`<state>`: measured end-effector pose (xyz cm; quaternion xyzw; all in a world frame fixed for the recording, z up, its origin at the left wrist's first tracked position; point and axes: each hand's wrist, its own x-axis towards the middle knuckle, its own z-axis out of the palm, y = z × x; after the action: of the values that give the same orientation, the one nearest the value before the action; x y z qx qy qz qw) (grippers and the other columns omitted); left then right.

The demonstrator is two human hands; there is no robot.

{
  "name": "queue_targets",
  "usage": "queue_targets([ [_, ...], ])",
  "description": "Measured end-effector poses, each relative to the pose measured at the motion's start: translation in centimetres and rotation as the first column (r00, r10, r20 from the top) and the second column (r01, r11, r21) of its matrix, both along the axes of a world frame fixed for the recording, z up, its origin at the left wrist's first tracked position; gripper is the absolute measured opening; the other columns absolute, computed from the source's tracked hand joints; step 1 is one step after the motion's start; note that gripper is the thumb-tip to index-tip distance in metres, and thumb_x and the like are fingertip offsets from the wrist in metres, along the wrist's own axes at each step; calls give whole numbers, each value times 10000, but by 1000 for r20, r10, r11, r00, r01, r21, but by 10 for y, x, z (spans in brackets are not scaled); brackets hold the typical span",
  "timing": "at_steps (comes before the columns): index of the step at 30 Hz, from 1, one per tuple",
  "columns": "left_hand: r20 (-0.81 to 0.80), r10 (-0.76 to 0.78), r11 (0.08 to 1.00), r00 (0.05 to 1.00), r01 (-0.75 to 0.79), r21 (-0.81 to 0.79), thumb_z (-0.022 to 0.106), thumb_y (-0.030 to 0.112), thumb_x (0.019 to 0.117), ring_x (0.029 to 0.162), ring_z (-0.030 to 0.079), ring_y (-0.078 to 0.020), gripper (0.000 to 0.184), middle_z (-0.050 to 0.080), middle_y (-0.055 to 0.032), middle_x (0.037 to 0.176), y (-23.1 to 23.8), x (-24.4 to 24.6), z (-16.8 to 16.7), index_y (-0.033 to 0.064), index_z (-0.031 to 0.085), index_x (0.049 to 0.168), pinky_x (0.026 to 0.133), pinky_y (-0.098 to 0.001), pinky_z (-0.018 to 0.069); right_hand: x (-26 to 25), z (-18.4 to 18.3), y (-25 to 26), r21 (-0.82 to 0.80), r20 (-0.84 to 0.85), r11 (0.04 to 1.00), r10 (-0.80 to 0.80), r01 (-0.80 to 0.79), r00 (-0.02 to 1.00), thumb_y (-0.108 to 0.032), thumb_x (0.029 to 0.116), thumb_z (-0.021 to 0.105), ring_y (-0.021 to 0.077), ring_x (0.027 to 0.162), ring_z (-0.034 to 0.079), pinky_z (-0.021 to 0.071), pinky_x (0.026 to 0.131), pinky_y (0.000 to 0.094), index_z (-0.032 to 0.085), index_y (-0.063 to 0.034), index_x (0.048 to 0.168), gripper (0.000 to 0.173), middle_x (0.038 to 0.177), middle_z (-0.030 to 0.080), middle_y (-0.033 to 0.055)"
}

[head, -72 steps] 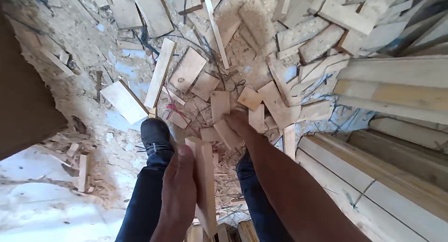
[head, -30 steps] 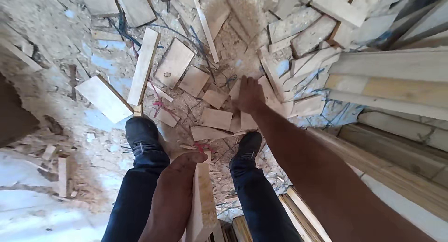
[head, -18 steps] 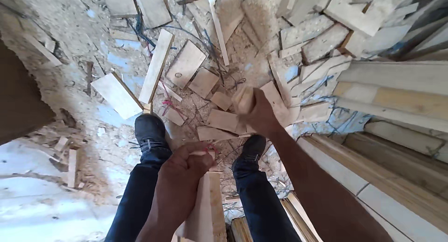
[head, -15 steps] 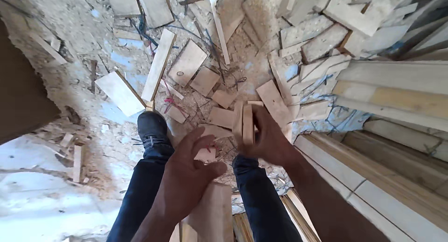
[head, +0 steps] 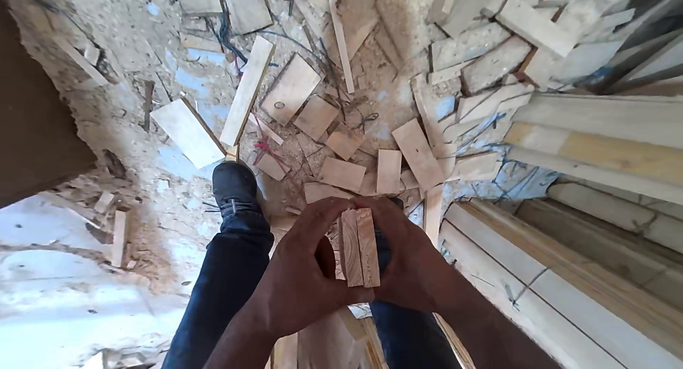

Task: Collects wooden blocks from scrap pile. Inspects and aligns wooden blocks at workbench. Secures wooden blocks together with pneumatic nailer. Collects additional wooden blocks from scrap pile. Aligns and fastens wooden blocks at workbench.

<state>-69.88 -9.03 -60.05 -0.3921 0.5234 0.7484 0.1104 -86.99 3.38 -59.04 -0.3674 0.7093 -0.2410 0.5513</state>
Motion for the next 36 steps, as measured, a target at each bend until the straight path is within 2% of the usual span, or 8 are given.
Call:
queue_targets([
  [15, -26, -69, 997, 997, 68, -34, 971, 431, 593, 656, 554, 10, 937, 608, 84, 1254, -2, 0, -3, 304, 537, 1413, 565, -192, 534, 4, 5, -1, 32, 40, 999, -12, 11, 999, -425, 684, 924, 105, 1218, 613, 586, 976, 350, 444, -144, 1480, 971, 1378, 578, 39],
  [19, 41, 81, 972, 996, -88, 217, 968, 446, 611, 580, 588, -105, 961, 695, 5, 925, -4, -2, -4, 275, 540, 1454, 533, -280, 549, 11, -4, 3, -14, 115, 991, -133, 135, 984, -464, 693, 909, 92, 1206, 624, 568, 1023, 332, 423, -60, 1489, 1016, 1315, 641, 64],
  [22, 295, 123, 979, 948, -165, 123, 795, 373, 817, 750, 700, -161, 664, 705, 11, 1219, -2, -8, -4, 244, 572, 1429, 619, -365, 612, 13, -27, -3, 205, 134, 956, -238, 208, 962, -564, 723, 853, 130, 1031, 684, 609, 878, 408, 445, -86, 1473, 978, 1173, 684, 58],
  [24, 446, 271, 917, 853, -369, 148, 540, 324, 1036, 674, 647, -177, 345, 712, -54, 1107, 3, -8, -8, 133, 648, 1301, 559, -356, 562, 13, -60, -7, 420, 62, 884, -254, 206, 965, -488, 728, 883, 234, 983, 703, 608, 839, 498, 408, -104, 1489, 976, 1137, 689, 119],
  [25, 497, 345, 857, 797, -483, 180, 371, 346, 1104, 611, 610, -160, 401, 710, -75, 1036, 4, -6, -11, 94, 660, 1223, 508, -322, 524, 12, -83, -8, 494, -13, 847, -221, 199, 975, -469, 739, 879, 296, 994, 703, 598, 835, 551, 385, -95, 1509, 988, 1157, 683, 161],
  [29, 430, 477, 640, 766, -638, 428, 48, 654, 1040, 608, 669, -196, 878, 719, -157, 879, 4, 3, -14, 43, 675, 976, 486, -285, 553, -15, -184, -10, 675, -278, 700, -52, 234, 959, -540, 743, 824, 411, 1037, 681, 571, 807, 629, 406, -45, 1454, 961, 1214, 643, 241],
  [33, 274, 540, 571, 796, -585, 575, 62, 663, 1030, 590, 626, -175, 853, 656, -108, 789, 12, 15, -22, 71, 665, 912, 534, -294, 562, -63, -237, -11, 675, -421, 655, -37, 340, 906, -644, 728, 800, 412, 1049, 685, 571, 822, 632, 411, -31, 1455, 1027, 1205, 660, 240],
  [36, 279, 561, 627, 779, -621, 470, 48, 577, 1064, 552, 602, -172, 797, 641, -102, 758, 15, 13, -20, 68, 643, 911, 511, -294, 552, -89, -219, -16, 690, -496, 602, -12, 402, 868, -689, 763, 763, 392, 1088, 673, 563, 843, 604, 423, -13, 1428, 1008, 1264, 627, 233],
])
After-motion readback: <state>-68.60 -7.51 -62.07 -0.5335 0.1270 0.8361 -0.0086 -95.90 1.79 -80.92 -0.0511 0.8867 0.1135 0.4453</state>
